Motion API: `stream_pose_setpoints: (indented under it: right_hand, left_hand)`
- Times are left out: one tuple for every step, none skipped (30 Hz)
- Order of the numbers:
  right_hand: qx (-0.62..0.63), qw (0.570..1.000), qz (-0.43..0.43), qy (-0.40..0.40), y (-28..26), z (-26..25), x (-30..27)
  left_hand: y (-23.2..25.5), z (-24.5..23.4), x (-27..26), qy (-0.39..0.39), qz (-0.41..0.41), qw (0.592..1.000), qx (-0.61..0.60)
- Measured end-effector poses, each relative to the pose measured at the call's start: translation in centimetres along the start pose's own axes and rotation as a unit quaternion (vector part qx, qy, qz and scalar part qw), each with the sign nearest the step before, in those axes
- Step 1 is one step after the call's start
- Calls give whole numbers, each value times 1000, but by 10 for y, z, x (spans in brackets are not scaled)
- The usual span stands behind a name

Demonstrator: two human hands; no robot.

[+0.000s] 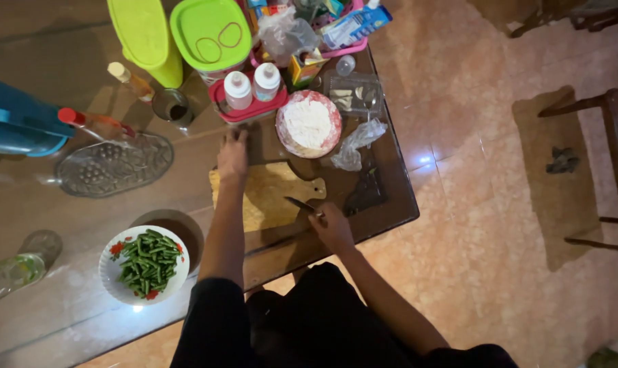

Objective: Cutting long beans and chili on a wooden board at a dining table.

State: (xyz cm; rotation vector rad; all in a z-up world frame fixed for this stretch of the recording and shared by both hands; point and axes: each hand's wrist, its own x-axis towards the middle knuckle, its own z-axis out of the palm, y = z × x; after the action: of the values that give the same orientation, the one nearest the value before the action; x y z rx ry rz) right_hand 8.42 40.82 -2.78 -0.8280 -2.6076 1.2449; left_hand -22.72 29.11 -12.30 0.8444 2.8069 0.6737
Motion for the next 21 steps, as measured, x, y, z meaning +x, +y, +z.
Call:
stream_pose_setpoints:
  right_hand:
    - [0, 1000, -5, -5, 3, -5, 20]
    - [-76, 996, -27, -32, 5, -7, 36]
    - [-152, 985, -49, -58, 8, -8, 51]
    - [-149, 985, -51, -66, 10, -9, 69]
    - [-179, 975, -129, -37, 13, -8, 88]
    - [-206, 956, -207, -9, 15, -6, 107]
    - [-203, 956, -209, -16, 24, -1, 123]
    - [-271, 939, -209, -31, 32, 7, 136]
    - [-338, 916, -210, -45, 40, 14, 149]
    - [-335, 916, -214, -49, 50, 22, 153]
    - [-367, 898, -242, -21, 59, 29, 156]
    - [-398, 877, -270, 10, 68, 36, 162]
    - [-395, 876, -276, 7, 66, 39, 164]
    - [-402, 877, -262, 22, 66, 40, 164]
    - [-408, 878, -247, 36, 65, 42, 164]
    - [-406, 878, -251, 31, 59, 40, 161]
    - [-390, 882, -261, 29, 52, 38, 157]
    - [-376, 885, -273, 29, 45, 33, 157]
    - [-376, 884, -278, 25, 33, 29, 149]
    - [-330, 909, -254, 6, 19, 27, 143]
    - [-283, 931, -228, -14, 5, 24, 136]
  left_hand:
    - [4, -12, -4, 4, -6, 1000, 1]
    - [6, -25, -14, 35, -11, 998, -57]
    - [8, -37, -23, 66, -16, 991, -113]
    - [16, -50, -42, 65, -23, 992, -110]
    - [24, -63, -59, 69, -88, 963, -246]
    - [31, -75, -77, 74, -152, 911, -377]
    - [40, -84, -95, 75, -160, 910, -374]
    - [50, -94, -114, 54, -241, 829, -501]
    - [59, -104, -133, 35, -315, 723, -614]
    - [50, -80, -149, 40, -319, 723, -612]
    - [40, -56, -166, 51, -316, 655, -684]
    - [32, -33, -181, 62, -307, 581, -752]
    - [38, -48, -189, 68, -308, 581, -750]
    - [46, -61, -199, 27, -353, 635, -686]
    - [54, -75, -209, -15, -396, 682, -615]
    - [54, -75, -216, -11, -400, 680, -614]
    - [53, -76, -223, 23, -252, 861, -441]
    - [55, -75, -227, 53, -83, 968, -230]
    - [56, -75, -230, 57, -88, 967, -231]
    - [56, -76, -231, 41, -93, 966, -238]
    - [55, -78, -233, 26, -97, 964, -246]
